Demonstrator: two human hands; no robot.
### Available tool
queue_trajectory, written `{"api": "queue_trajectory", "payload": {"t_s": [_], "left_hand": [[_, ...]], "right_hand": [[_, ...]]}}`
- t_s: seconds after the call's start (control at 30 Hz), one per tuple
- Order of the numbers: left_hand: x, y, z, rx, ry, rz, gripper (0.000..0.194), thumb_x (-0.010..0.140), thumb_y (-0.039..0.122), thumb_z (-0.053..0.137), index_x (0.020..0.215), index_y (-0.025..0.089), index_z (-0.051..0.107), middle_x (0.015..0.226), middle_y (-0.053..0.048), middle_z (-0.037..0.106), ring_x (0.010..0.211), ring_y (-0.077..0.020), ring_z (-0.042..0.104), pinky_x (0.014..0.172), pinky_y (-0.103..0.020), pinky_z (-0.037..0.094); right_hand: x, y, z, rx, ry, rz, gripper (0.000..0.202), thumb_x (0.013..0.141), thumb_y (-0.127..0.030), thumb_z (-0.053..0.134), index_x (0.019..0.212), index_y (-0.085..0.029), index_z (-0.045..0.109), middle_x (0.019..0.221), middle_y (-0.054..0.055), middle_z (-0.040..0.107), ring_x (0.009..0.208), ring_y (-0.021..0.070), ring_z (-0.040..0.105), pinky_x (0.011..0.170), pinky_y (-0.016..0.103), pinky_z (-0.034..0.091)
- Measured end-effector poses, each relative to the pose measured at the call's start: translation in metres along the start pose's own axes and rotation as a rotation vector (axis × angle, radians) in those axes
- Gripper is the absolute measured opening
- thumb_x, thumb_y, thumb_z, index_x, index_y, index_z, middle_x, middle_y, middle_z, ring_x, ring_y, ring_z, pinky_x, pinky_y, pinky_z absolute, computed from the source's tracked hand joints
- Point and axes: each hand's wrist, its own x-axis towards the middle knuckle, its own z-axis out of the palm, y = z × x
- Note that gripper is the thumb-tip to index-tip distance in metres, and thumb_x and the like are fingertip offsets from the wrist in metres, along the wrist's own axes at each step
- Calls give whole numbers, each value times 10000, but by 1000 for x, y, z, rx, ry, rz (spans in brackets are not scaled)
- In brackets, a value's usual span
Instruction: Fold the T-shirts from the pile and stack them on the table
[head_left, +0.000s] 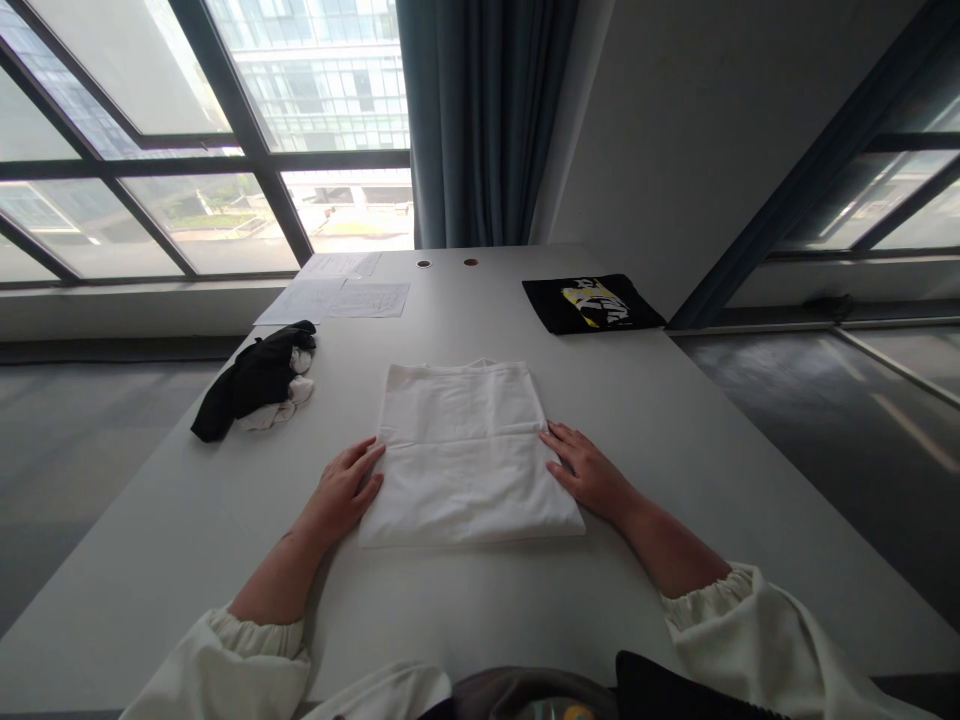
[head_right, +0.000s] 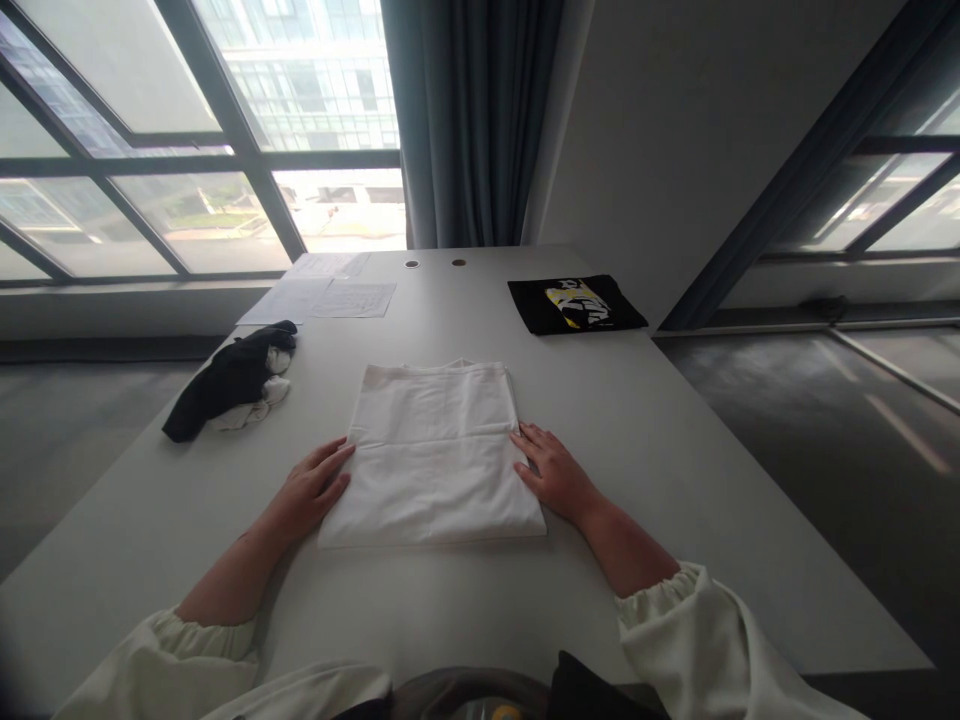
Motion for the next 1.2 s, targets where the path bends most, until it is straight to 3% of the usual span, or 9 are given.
{"api": "queue_trajectory", "payload": {"t_s": [0.1,0.17,0.3,0.4,0.57,0.8,1.03,1.1,1.2], "left_hand": [[-3,17,-12,6,22,69,425,995,445,556,1344,272,725,1630,-119,483,1453,-328,518,1202,-523,446],[-9,30,-21,13,-50,198,351,976,446,617,1274,328,761,1631,-74,495,1497,-330,469,1235,-531,405],[-29,39,-29,-14,-277,396,527,927,434,712,1446,374,647,1577,-58,573,1462,-306,525,1233,-499,423],[-38,26,-25,-27,-188,351,487,938,284,632,1423,316,663,1521,-76,627,1433,-283,565,1220,-480,447],[-28,9,-23,-105,-152,299,471,869,276,657,1338,286,708,1390,-73,723,1346,-281,646,1268,-537,370],[-19,7,-39,-304,-257,285,316,979,393,578,1180,266,785,1319,-120,756,1324,-284,665,1237,-514,408],[-23,17,-47,-434,-260,206,424,994,584,552,1092,259,805,1170,-124,805,1160,-294,747,1228,-530,420],[-25,20,-48,-456,-256,154,423,1007,577,533,1090,259,799,1117,-101,817,1077,-269,768,1159,-482,500],[-28,24,-51,-459,-177,40,424,1010,571,537,1048,224,779,1036,-81,820,935,-223,760,913,-340,607]], "right_hand": [[-3,-13,-6,28,51,-32,491,1010,-357,556,1481,-244,634,1700,109,390,1573,328,357,1275,577,348],[-10,-25,-12,64,41,-111,436,1019,-337,549,1428,-257,678,1695,92,401,1586,317,333,1283,564,339],[-35,-44,-20,115,-179,-319,510,959,-392,689,1460,-303,653,1649,89,477,1548,325,407,1308,579,267],[-49,-42,-20,132,-203,-329,564,933,-356,728,1487,-313,626,1615,97,521,1510,325,467,1292,578,308],[-47,-33,-18,179,23,-264,442,1018,-178,490,1406,-289,670,1410,109,692,1315,252,650,1162,500,517],[-39,-30,-21,299,43,-289,239,1017,-390,614,1186,-285,746,1197,94,789,1215,258,715,1154,468,524],[-44,-29,-24,386,80,-166,294,1044,-482,541,1097,-276,743,1152,86,792,1140,257,745,1134,451,534],[-44,-30,-26,430,73,-132,310,1039,-520,546,1071,-272,730,1125,79,796,1147,269,741,1126,455,534],[-46,-33,-34,480,90,4,362,1034,-571,540,1014,-255,716,1093,74,799,1182,294,719,1030,428,577]]}}
